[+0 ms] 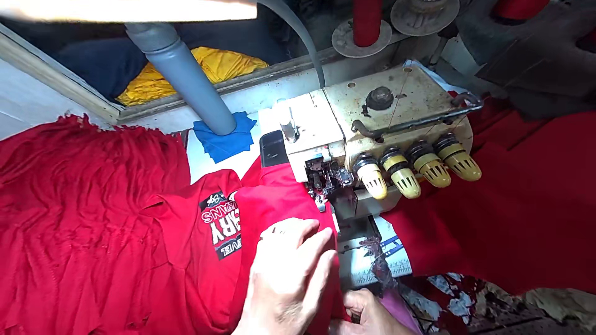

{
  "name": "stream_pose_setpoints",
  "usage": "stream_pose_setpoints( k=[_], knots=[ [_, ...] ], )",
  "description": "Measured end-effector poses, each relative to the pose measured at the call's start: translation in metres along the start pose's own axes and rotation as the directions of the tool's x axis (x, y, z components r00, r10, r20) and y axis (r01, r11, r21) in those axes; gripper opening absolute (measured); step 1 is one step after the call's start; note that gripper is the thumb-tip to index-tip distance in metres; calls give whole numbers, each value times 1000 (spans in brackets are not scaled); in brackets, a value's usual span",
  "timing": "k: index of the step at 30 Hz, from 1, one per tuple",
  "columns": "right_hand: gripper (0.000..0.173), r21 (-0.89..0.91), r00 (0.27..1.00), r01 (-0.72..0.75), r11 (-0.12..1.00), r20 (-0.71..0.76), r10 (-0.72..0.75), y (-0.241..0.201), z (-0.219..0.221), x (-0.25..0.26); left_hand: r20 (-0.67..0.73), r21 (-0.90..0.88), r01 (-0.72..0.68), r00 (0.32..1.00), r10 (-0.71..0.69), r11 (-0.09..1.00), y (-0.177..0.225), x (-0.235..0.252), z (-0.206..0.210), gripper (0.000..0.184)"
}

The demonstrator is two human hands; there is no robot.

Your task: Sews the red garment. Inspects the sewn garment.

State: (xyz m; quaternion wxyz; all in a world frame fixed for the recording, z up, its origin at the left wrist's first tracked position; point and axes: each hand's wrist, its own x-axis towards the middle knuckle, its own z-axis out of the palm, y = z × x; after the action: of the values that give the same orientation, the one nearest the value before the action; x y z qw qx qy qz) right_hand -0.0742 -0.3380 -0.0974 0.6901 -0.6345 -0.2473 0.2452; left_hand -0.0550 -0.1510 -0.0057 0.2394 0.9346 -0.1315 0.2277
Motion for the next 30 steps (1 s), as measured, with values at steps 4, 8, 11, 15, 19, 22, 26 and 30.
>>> stream_pose_setpoints(
  k=[4,8,11,15,19,22,26,30],
  knots=[
    [25,15,992,100,995,71,-101,7,0,-4,75,-117,220,974,-213,968,26,-47,-20,30],
    [25,-2,990,103,995,97,-103,3,0,-6,138,-10,257,957,-254,966,39,-91,5,29],
    [26,-6,984,112,994,140,-110,-4,0,-6,24,-257,473,875,-483,843,41,-80,7,20],
    [20,102,983,95,990,146,-109,-3,0,-8,-55,-501,678,596,-801,539,20,-34,-32,15],
    [18,146,984,61,987,157,-84,0,-5,-9,-110,-438,514,783,-612,737,14,-17,-68,21],
    [16,170,980,64,983,174,-94,-3,-11,-10,183,-393,356,934,-307,848,34,-23,-68,21],
    [15,153,990,50,987,123,-69,-7,-18,-13,359,-298,257,923,-142,919,52,-40,-25,18],
    [10,231,999,7,973,39,-16,-22,-24,3,292,-56,166,946,-143,985,49,-27,-5,14]
  ],
)
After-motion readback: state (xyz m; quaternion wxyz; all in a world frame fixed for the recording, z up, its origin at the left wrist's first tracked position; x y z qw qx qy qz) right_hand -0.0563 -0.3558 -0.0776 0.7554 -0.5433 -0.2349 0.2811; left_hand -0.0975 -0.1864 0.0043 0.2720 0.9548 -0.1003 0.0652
